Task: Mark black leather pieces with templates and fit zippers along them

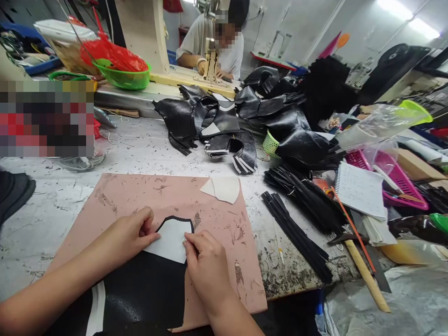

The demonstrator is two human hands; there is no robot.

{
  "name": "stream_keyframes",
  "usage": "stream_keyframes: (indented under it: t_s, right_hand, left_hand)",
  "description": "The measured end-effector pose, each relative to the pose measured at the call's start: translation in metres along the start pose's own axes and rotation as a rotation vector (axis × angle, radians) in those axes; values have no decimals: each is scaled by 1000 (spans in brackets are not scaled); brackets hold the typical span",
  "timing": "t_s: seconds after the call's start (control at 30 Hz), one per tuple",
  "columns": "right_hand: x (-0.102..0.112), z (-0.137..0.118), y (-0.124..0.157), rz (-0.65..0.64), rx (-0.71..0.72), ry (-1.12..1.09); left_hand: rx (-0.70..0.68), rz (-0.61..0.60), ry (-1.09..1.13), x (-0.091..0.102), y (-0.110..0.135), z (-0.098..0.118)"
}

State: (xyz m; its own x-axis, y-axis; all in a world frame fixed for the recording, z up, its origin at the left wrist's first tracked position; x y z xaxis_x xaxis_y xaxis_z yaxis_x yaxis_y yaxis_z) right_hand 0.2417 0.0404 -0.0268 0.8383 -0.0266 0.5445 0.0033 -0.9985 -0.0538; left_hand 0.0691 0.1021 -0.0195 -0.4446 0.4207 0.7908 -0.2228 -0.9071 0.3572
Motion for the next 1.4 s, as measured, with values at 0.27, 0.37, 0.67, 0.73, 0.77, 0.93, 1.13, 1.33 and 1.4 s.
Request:
stream_keyframes:
  t_s: [0.27,0.37,0.67,0.73,0.77,0.93,1.13,1.33,1.4]
  right_hand:
    - [-1,1,0,-22,9,51]
    - [-2,0,0,-15,24,215]
    - [-21,-14,-13,-207,330,183]
    - [-25,-12,-13,-199,326,218]
    - [-26,-11,-12,-192,333,239]
    - [-31,-10,-5,-151,395,404]
    - [-37,-18,-6,-92,433,590]
    - [-41,-27,1,-132,459,678]
    - [-36,-29,-1,-181,413,598]
  left_hand:
    - [-12,2,-44,-1,0,2]
    - [-17,7,-65,0,2,4]
    - [-80,40,-91,1,9,7]
    - [-86,58,-73,3,17,-2]
    - [-92,68,-59,4,22,-8]
    - [-497,114,-173,0,46,-28]
    - [-737,233,-595,0,45,-21]
    - [-701,219,-610,8,60,-31]
    - [-613,235,-499,8,67,-38]
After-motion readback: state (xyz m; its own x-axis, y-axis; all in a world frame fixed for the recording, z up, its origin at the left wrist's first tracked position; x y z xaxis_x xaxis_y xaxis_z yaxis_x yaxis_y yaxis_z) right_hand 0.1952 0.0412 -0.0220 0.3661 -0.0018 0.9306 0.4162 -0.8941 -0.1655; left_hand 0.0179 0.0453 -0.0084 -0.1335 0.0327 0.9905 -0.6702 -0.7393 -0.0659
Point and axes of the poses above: each hand's wrist, its own y-axis away from the middle knuckle, its own x-axis out of the back of the hand, z = x × y, the point moved 2 cm from there along -y, towards the middle knuckle, and after that the axes turned 3 degrees about -y, right-handed, at the moved point
